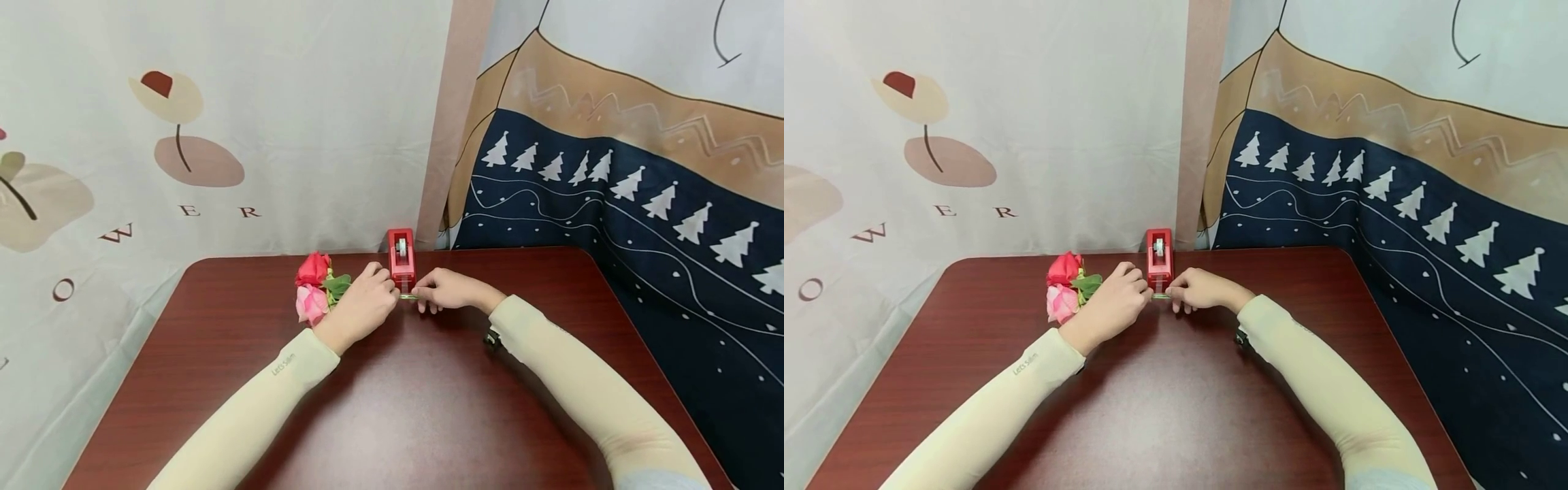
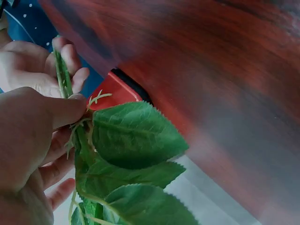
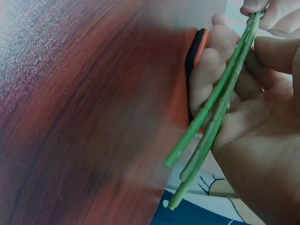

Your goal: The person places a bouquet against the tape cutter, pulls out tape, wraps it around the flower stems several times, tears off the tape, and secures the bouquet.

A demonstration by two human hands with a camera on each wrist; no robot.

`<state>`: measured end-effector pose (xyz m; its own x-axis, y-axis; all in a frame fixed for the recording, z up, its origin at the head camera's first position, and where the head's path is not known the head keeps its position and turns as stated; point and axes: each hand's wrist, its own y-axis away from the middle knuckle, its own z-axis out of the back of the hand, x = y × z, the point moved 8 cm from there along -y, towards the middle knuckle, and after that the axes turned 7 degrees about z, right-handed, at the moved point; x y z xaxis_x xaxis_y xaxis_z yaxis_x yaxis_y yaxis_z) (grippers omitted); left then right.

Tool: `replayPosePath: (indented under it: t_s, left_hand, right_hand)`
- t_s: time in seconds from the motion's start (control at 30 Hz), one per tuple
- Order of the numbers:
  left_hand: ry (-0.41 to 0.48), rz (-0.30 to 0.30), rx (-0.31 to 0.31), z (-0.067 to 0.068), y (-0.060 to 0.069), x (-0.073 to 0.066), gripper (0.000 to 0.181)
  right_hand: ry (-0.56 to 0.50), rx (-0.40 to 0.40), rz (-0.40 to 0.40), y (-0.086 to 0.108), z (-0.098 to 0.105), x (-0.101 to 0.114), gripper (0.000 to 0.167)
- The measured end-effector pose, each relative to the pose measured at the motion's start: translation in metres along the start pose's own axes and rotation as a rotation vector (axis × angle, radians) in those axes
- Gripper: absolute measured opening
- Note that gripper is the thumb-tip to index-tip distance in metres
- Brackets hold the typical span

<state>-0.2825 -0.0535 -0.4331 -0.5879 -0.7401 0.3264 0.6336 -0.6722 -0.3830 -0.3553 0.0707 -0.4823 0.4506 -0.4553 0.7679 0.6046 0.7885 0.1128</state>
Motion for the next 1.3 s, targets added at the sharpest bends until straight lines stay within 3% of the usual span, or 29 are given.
replayPosePath:
  t_s: [0.23,0.4,0.63,0.8,1.1,1.3]
  left_hand:
    - [-0.036,0.011,-0.020,-0.001,0.001,-0.001,0.021]
    - [-0.012,0.039,-0.007,0.000,0.001,0.001,0.018]
    - [0.076,0.110,0.031,0.002,-0.005,0.008,0.010]
    - [0.138,0.153,0.133,-0.004,-0.008,0.014,0.009]
    - [0.337,0.248,0.425,-0.021,-0.015,0.028,0.017]
    - [0.432,0.265,0.484,-0.026,-0.016,0.030,0.019]
  right_hand:
    - [0.017,0.020,-0.008,0.001,-0.001,-0.001,0.030]
    - [0.066,-0.040,0.018,0.002,0.000,0.003,0.026]
    - [0.235,-0.147,0.095,0.007,0.001,0.010,0.020]
    - [0.360,-0.205,0.168,0.010,-0.001,0.018,0.019]
    - [0.499,-0.311,0.176,0.018,-0.004,0.027,0.020]
    - [0.511,-0.365,0.188,0.022,-0.006,0.028,0.022]
